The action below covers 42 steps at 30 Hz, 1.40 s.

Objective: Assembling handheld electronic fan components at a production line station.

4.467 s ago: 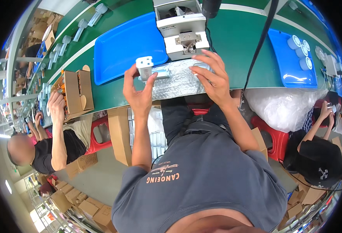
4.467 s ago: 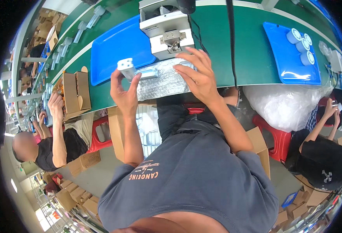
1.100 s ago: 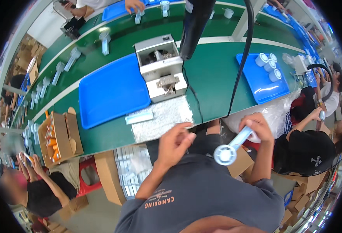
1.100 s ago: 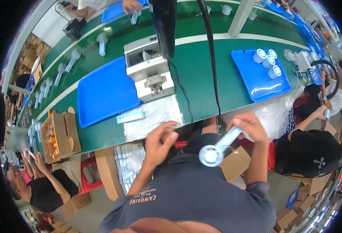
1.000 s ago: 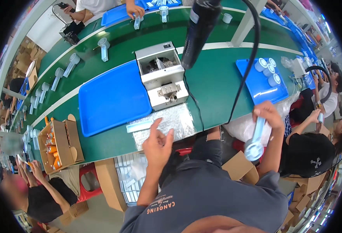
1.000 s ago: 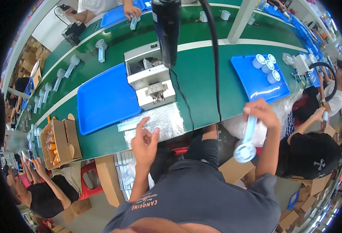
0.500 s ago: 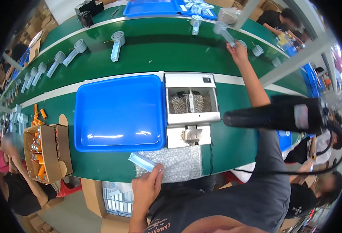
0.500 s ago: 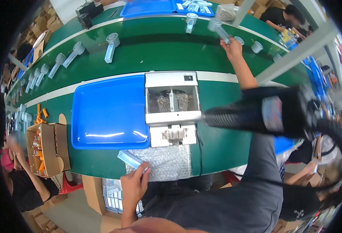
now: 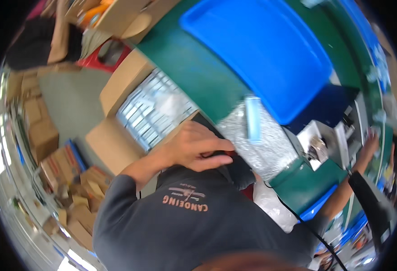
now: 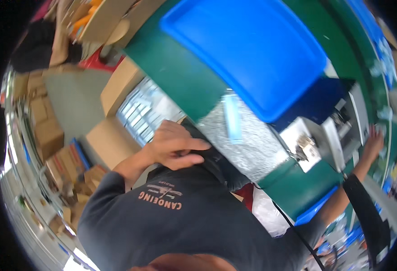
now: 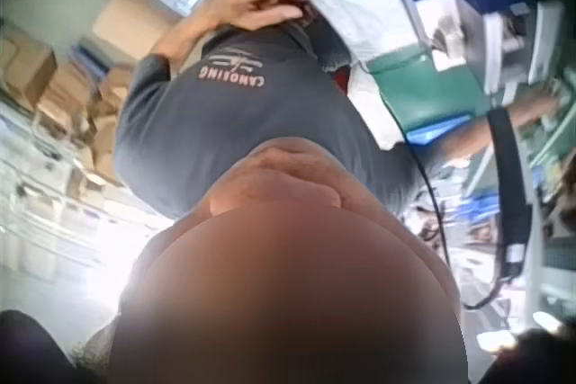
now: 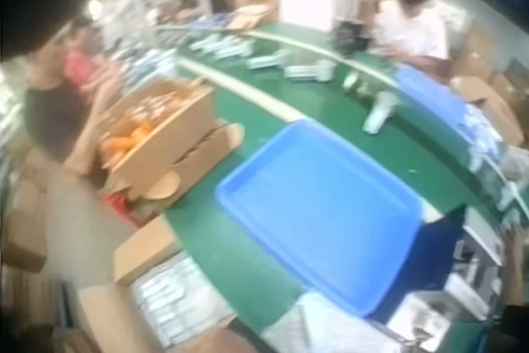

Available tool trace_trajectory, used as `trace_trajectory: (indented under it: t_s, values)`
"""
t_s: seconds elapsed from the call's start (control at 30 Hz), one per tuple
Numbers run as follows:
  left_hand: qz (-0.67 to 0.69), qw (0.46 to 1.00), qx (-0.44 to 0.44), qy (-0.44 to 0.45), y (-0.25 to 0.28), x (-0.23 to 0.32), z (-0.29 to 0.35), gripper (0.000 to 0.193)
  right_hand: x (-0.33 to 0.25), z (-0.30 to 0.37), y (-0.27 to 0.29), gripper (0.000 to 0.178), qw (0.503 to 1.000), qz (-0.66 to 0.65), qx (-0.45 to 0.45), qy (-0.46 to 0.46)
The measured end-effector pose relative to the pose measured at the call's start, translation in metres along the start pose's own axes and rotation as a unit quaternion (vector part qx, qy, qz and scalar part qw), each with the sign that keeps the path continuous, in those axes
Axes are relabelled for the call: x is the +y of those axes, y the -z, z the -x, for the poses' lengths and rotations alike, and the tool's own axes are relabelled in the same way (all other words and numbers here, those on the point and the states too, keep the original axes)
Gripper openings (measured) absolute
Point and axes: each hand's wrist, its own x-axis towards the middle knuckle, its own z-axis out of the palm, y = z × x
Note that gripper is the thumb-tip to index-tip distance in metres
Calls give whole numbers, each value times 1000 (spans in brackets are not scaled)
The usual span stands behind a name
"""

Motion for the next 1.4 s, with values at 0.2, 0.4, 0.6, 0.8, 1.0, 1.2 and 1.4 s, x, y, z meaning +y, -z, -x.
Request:
trace_trajectory:
  t_s: [0.2, 0.4, 0.6, 0.8, 1.0, 1.2, 1.4]
  values:
    - [-216, 854, 230, 413, 46, -95, 176, 18, -45, 242, -50, 33, 989, 140, -45, 29]
    - [-468, 788, 20, 400, 97, -258, 264, 59, -51, 421, -43, 31, 994, 19, 102, -45]
    - [-507, 759, -127, 389, 178, -336, 366, 61, -46, 484, -90, 32, 966, -15, 235, -104]
    - [-495, 779, -94, 374, 143, -288, 321, 36, -84, 498, -66, 25, 959, 9, 283, -18]
    - [-534, 764, -79, 353, 107, -281, 302, 57, -40, 477, 30, 42, 747, 507, 426, 62]
    - [-550, 723, -198, 368, 139, -312, 299, 52, -9, 457, 51, 95, 777, 543, 242, -207]
    - [-510, 760, -191, 354, 130, -299, 275, 45, -21, 485, 50, 78, 765, 537, 351, -53]
